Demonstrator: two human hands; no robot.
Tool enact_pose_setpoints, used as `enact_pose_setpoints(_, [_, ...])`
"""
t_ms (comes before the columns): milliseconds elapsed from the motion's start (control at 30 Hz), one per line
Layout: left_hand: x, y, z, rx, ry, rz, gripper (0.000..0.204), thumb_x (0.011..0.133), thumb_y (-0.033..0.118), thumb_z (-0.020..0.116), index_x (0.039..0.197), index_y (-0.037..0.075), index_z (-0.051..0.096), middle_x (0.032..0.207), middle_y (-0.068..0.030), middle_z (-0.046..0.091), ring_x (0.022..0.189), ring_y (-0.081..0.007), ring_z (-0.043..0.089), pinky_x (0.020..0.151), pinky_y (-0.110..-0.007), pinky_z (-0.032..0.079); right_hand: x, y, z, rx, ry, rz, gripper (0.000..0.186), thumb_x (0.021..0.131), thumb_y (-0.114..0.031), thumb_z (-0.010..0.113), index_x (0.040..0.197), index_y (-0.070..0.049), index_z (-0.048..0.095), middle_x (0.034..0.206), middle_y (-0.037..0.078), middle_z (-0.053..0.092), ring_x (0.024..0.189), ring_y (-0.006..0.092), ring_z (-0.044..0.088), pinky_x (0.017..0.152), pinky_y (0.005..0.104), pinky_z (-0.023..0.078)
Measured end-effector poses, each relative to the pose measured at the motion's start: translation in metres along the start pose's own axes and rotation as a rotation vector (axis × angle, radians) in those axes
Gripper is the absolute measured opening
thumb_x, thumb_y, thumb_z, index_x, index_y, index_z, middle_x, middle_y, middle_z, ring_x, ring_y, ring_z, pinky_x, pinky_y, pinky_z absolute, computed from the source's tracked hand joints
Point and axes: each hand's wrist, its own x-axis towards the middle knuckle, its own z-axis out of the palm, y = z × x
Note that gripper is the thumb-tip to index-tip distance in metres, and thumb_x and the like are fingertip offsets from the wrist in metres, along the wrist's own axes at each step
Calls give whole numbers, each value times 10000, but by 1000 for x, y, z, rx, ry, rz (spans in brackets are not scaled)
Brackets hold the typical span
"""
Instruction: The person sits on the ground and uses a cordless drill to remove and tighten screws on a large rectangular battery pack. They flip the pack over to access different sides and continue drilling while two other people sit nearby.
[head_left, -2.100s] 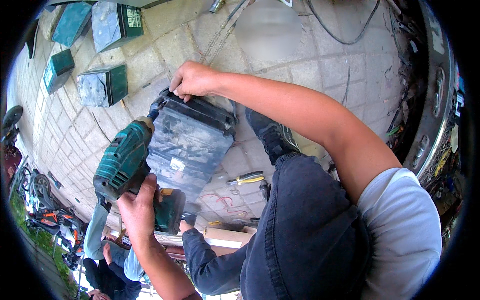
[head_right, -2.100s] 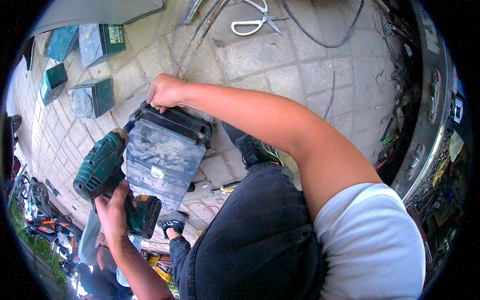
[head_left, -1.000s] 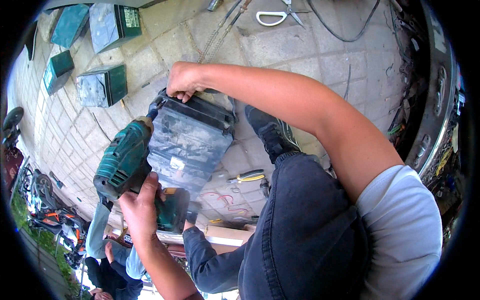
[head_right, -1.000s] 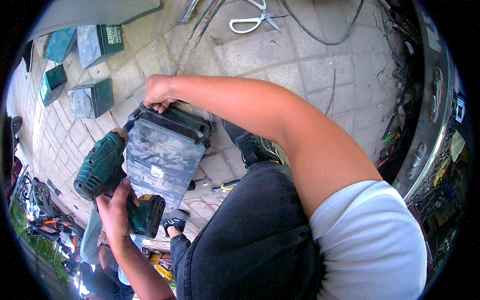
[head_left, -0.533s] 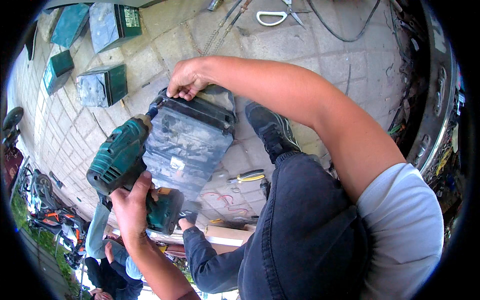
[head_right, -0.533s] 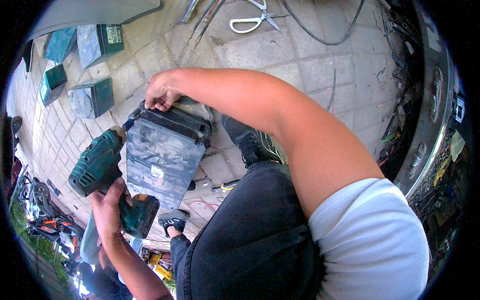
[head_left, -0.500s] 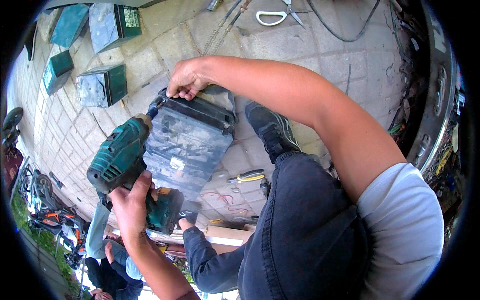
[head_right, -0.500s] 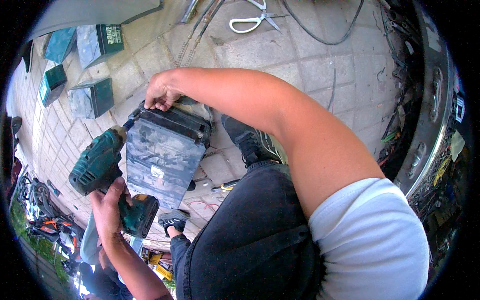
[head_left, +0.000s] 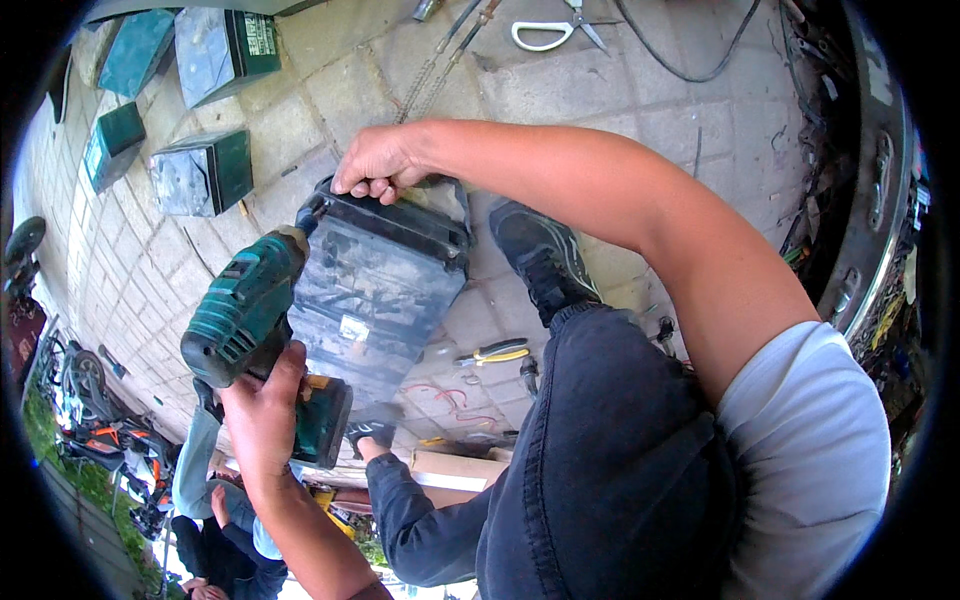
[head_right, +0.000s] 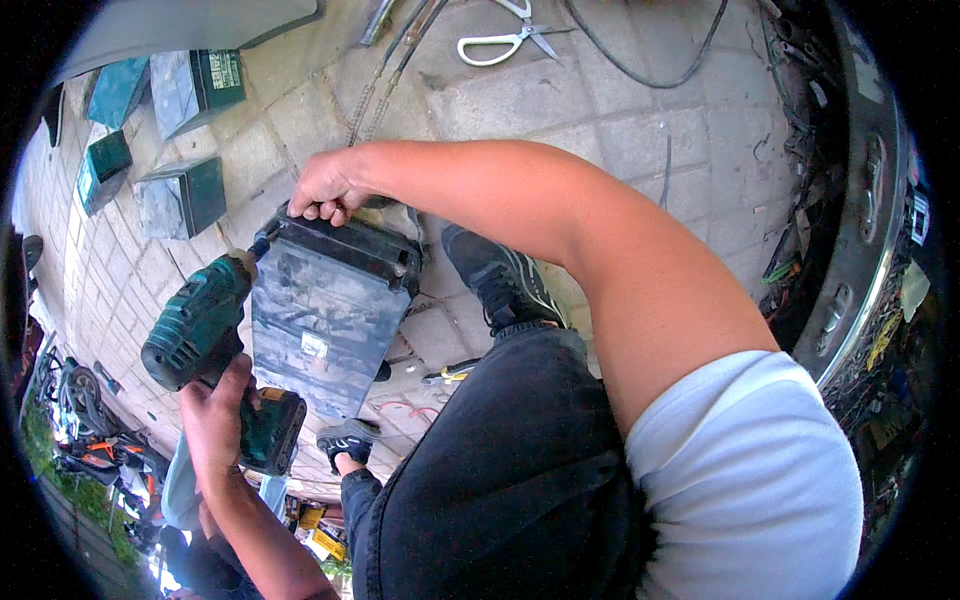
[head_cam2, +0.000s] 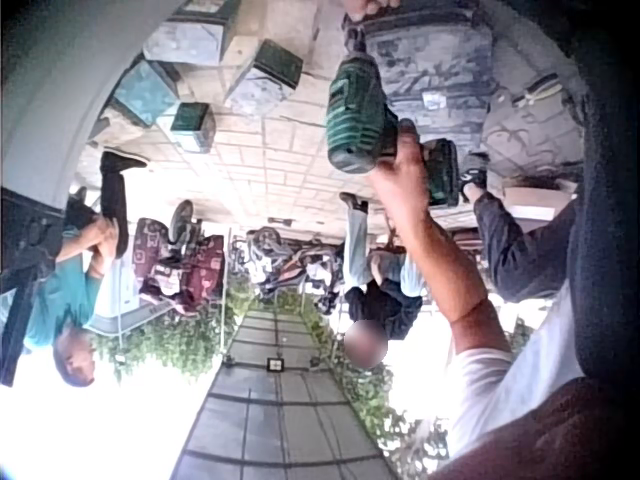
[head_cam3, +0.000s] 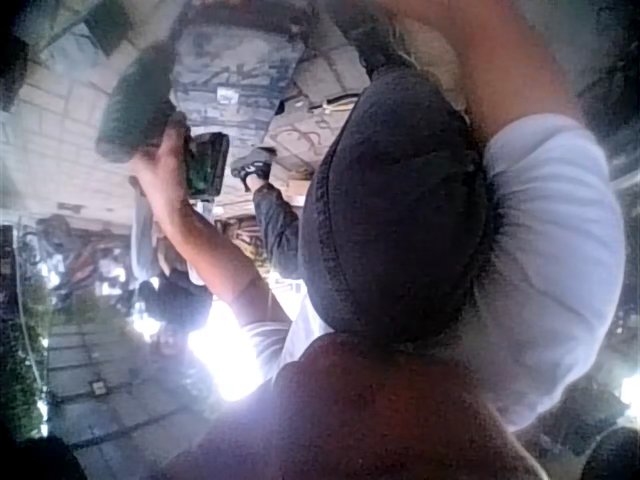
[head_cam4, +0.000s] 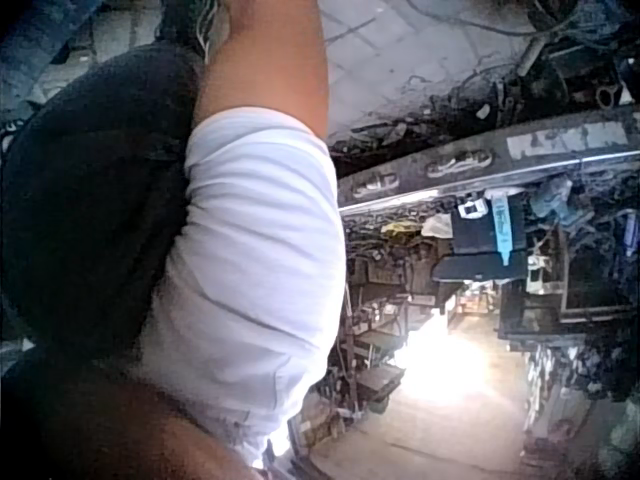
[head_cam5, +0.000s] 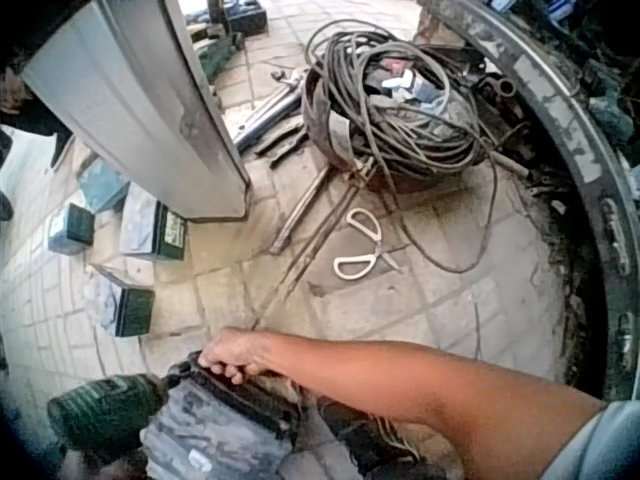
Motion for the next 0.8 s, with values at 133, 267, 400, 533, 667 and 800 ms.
enact_pose_setpoints(133, [1, -6, -1, 8, 2, 48, 304, 825, 96, 687, 1086, 7, 560, 881, -41, 601, 754, -123, 556, 678, -269, 471, -5, 0, 4, 31, -44, 1, 156, 913, -94, 587, 763, -73, 546, 617, -25, 445, 468, 61, 323, 432, 245, 290])
enact_pose_setpoints(267, [3, 8, -3, 124, -53, -81, 337, 827, 94, 683, 1121, 4, 546, 946, -55, 602, 814, -130, 552, 729, -280, 472, 0, 0, 1, 118, -102, 34, 199, 911, -90, 584, 729, -92, 503, 592, -38, 405, 469, 54, 315, 433, 239, 274])
enact_pose_setpoints(400, [9, 4, -4, 142, -25, 22, 338, 822, 89, 676, 1124, -1, 554, 917, -53, 613, 777, -139, 563, 698, -290, 477, 2, -3, -2, 179, -126, 74, 236, 907, -76, 572, 701, -114, 464, 562, -57, 363, 448, 48, 286, 423, 234, 255])
enact_pose_setpoints(533, [14, 4, -11, 173, -29, -50, 350, 793, 96, 691, 1110, 4, 572, 915, -53, 617, 778, -147, 569, 702, -293, 481, 7, -5, 2, 199, -101, 115, 297, 904, -58, 556, 667, -147, 401, 535, -76, 317, 433, 46, 251, 410, 236, 235])
enact_pose_setpoints(667, [17, 14, -16, 196, -95, -136, 373, 769, 101, 703, 1112, 13, 587, 947, -53, 614, 815, -150, 569, 730, -294, 481, 6, -5, 2, 234, -98, 117, 275, 899, -59, 561, 675, -141, 424, 538, -76, 321, 434, 43, 250, 402, 229, 228])
enact_pose_setpoints(800, [16, 5, -13, 170, -50, -18, 388, 771, 90, 700, 1138, 23, 593, 936, -48, 612, 784, -141, 561, 697, -289, 476, 7, -4, 4, 228, -83, 102, 250, 895, -61, 568, 681, -131, 460, 540, -78, 334, 430, 39, 256, 402, 224, 232])
